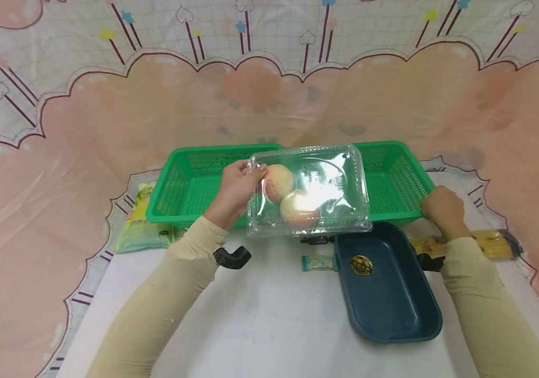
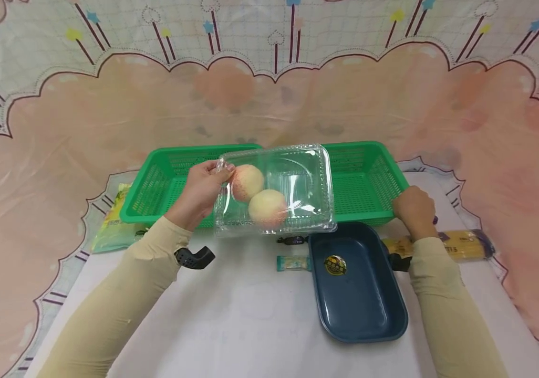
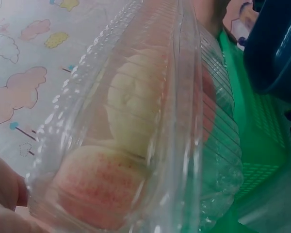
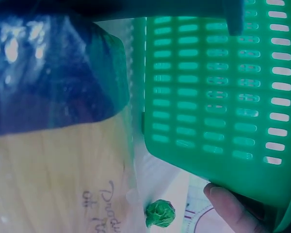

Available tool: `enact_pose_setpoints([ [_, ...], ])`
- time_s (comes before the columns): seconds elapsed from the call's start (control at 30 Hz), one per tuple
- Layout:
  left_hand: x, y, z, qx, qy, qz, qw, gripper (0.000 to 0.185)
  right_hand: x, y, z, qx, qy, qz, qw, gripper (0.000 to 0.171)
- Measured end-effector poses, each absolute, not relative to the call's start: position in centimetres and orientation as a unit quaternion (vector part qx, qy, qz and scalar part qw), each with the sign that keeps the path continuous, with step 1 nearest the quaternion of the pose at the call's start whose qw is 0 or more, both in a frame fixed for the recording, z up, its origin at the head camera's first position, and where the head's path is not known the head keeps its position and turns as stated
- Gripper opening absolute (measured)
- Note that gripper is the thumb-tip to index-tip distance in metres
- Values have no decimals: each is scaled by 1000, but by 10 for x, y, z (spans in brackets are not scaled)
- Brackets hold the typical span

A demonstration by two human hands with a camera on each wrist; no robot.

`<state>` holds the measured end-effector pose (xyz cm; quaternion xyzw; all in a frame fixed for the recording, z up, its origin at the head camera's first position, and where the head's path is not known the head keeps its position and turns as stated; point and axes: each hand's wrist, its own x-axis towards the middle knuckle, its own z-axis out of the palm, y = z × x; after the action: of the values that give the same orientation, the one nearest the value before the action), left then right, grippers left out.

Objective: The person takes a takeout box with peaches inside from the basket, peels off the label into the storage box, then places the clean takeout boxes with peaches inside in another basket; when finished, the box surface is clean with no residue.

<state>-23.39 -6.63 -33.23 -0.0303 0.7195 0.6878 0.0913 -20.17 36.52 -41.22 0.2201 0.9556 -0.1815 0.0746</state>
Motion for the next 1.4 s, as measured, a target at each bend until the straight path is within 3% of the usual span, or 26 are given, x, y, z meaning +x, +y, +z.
enact_pose_setpoints([
  [0.3, -249, -33, -326, -32, 741, 666, 79, 47, -202, 365, -411, 217, 956, -185, 72, 22],
  [0.53, -262, -3, -326, -60, 764, 639, 67, 62, -200, 367, -412, 225, 954, -180, 80, 23],
  [1.0, -281, 30, -348, -76, 785, 615, 16, 26, -203, 367, -412, 224, 955, -184, 62, 20],
  [1.4, -293, 61, -362, -115, 794, 597, 26, 42, -202, 361, -412, 227, 953, -187, 68, 21],
])
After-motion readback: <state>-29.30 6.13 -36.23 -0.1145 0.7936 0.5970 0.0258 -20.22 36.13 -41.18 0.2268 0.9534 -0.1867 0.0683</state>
